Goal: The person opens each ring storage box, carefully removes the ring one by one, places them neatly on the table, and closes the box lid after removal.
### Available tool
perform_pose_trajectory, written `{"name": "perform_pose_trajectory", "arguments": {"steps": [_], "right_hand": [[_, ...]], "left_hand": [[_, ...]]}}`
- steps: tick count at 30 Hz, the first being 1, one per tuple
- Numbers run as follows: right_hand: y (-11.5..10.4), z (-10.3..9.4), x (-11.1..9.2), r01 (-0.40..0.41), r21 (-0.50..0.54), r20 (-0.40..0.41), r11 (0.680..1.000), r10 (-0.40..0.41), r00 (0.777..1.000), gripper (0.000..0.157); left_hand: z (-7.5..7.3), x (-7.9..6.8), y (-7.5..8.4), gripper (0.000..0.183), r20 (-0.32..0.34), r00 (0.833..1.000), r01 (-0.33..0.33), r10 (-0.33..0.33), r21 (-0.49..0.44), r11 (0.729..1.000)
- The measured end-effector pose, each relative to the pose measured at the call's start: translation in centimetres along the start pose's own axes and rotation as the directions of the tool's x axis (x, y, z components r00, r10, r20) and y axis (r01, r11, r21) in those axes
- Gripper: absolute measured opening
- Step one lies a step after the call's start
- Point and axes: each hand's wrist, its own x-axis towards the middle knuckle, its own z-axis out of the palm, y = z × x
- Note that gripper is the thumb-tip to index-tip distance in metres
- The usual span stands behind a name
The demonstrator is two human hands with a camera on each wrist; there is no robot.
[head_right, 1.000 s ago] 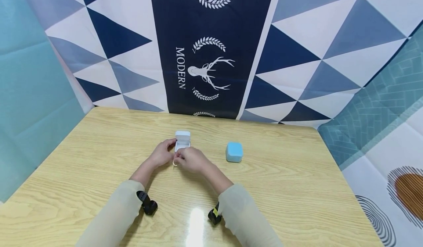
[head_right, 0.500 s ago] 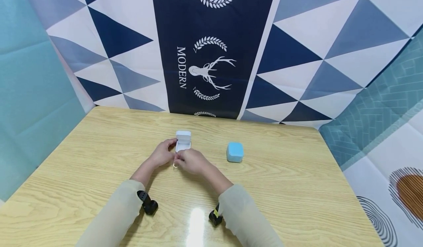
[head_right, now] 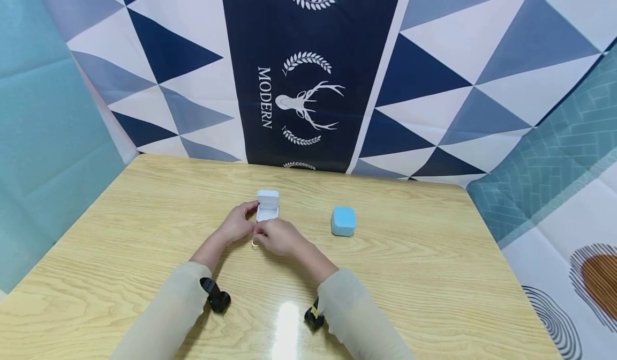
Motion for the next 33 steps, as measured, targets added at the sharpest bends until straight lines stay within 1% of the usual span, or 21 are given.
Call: {"name": "perform_pose_trajectory", "arguments": {"steps": [11, 18, 23, 26, 27, 30, 33], "right_hand": [[0.24, 0.77, 0.05, -0.002, -0.008, 0.002, 1.000, 0.002, 1.000, 0.017], [0.27, 0.84, 0.10, 0.000, -0.017, 0.004, 1.000, 0.000, 1.000, 0.017], [0.24, 0.88, 0.20, 0.020, -0.041, -0.007, 0.999, -0.020, 1.000, 0.015], [0.14, 0.90, 0.24, 0.028, -0.052, -0.008, 0.998, -0.029, 1.000, 0.015], [0.10, 0.90, 0.24, 0.028, -0.054, -0.006, 0.998, -0.028, 1.000, 0.015], [-0.01, 0.90, 0.24, 0.025, -0.062, -0.006, 0.998, -0.025, 1.000, 0.015], [-0.02, 0.92, 0.23, 0.015, -0.075, -0.009, 0.997, -0.016, 1.000, 0.015]], "left_hand": [[0.00, 0.19, -0.18, 0.071, -0.009, 1.000, -0.003, 0.003, 0.017, 1.000], [0.06, 0.18, -0.18, 0.071, -0.011, 1.000, -0.011, 0.011, 0.021, 1.000], [0.03, 0.17, -0.19, 0.071, -0.011, 1.000, -0.002, 0.002, 0.013, 1.000], [0.01, 0.07, -0.09, 0.071, -0.014, 1.000, -0.010, 0.011, 0.013, 1.000], [-0.01, -0.04, 0.01, 0.070, -0.018, 1.000, -0.022, 0.022, 0.027, 0.999], [-0.06, -0.04, -0.06, 0.070, -0.018, 0.999, -0.042, 0.043, 0.030, 0.999], [-0.06, 0.04, -0.14, 0.070, -0.017, 0.999, -0.044, 0.044, 0.022, 0.999]]}}
